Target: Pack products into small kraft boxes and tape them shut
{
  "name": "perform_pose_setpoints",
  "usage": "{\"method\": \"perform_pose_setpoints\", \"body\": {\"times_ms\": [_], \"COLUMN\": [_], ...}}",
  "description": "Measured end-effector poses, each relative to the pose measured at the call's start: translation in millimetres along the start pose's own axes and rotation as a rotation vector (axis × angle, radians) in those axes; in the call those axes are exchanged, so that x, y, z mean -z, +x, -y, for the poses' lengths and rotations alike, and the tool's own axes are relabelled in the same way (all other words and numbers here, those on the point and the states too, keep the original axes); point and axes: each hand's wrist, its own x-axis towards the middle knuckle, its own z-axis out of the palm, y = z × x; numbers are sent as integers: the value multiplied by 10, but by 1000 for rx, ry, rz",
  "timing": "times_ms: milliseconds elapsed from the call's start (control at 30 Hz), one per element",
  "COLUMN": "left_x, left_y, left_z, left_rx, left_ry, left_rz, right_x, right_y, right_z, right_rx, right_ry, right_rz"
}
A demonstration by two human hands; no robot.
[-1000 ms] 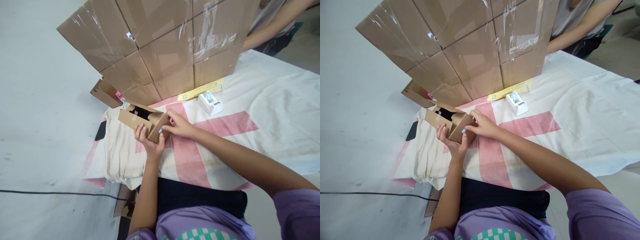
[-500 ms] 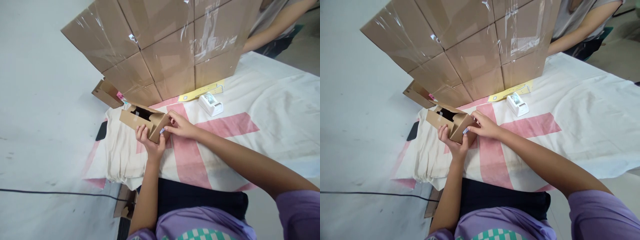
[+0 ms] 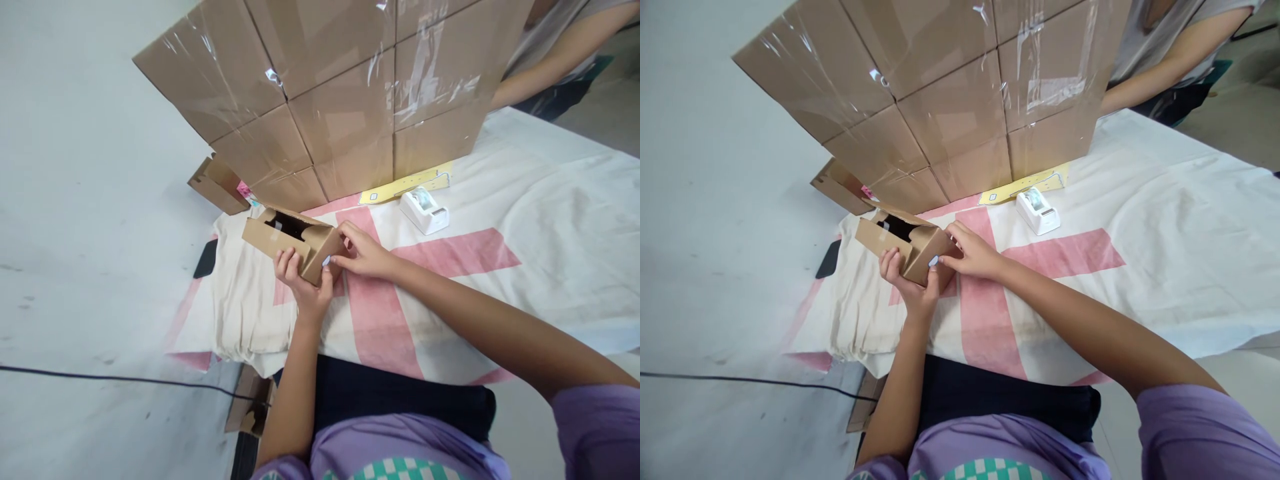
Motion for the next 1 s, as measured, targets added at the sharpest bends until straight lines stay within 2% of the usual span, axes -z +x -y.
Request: {"method": "perform_pose_setpoints", "body": {"times_ms": [367,600,1000], "left_x": [-28,-12,-19], "left_y": [0,-4,-17], "left_z": [-19,-10,-14], "left_rx": [11,-5,4], "left_ry": [40,42,-8], "left_rz": [-24,-25,-24], "right_x": [-50,-8,-10], "right_y": [12,4,7], "right_z": [11,2,-1], "right_rx": [-28,10,3], "right_ry": [-16,-5,-14], "right_rz": [-70,-14,-19]}}
